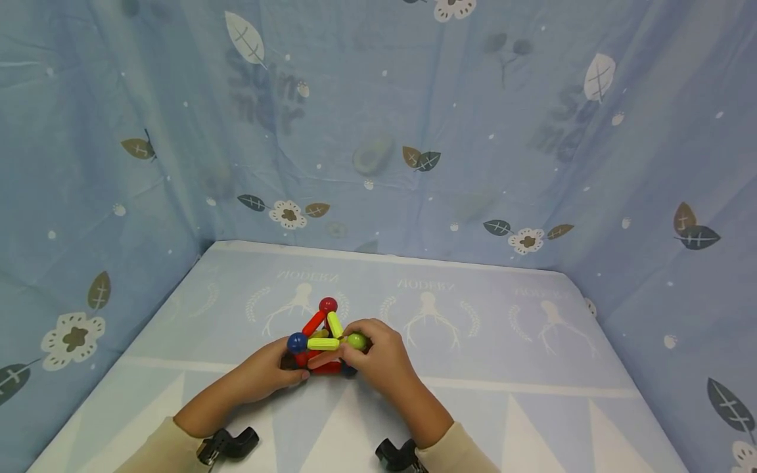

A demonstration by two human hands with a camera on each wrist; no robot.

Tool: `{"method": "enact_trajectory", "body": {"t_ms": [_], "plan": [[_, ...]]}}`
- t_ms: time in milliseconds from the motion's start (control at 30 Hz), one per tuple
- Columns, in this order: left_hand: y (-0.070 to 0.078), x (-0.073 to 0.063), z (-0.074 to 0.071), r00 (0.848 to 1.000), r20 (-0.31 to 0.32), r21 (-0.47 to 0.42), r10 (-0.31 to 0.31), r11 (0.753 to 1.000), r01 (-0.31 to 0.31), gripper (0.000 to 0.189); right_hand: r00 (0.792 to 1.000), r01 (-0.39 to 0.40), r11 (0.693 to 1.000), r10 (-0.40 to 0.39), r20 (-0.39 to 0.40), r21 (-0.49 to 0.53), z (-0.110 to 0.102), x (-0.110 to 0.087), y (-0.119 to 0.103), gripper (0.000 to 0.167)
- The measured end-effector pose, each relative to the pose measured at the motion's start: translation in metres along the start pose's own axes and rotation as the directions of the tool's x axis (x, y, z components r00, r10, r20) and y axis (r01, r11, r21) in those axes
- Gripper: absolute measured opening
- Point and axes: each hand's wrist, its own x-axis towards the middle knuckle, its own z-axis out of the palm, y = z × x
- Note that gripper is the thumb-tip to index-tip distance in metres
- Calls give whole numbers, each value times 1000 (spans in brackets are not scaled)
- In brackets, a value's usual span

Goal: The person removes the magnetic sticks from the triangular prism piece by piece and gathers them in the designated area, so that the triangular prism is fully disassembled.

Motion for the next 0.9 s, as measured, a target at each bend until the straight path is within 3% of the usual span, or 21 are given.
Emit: {"method": "enact_trajectory", "body": {"t_ms": [200, 433, 667, 900], "plan": [[-2, 0, 0, 1000, 12, -2, -24, 1000, 24, 52, 995, -92, 996, 91, 39, 17, -7, 7, 17, 22], [-3, 1, -1, 1000, 21, -12, -11, 1000, 12, 52, 966, -250, 968, 250, 68, -4, -26, 26, 45, 32], [-2, 1, -1, 1000, 13, -20, -22, 1000, 23, 55, 952, -294, 953, 299, 63, -77, -40, 52, 73, 39], [-3, 1, -1, 1000, 29, -29, -11, 1000, 12, 51, 927, -368, 925, 372, 37, -92, -42, 58, 96, 40]]}}
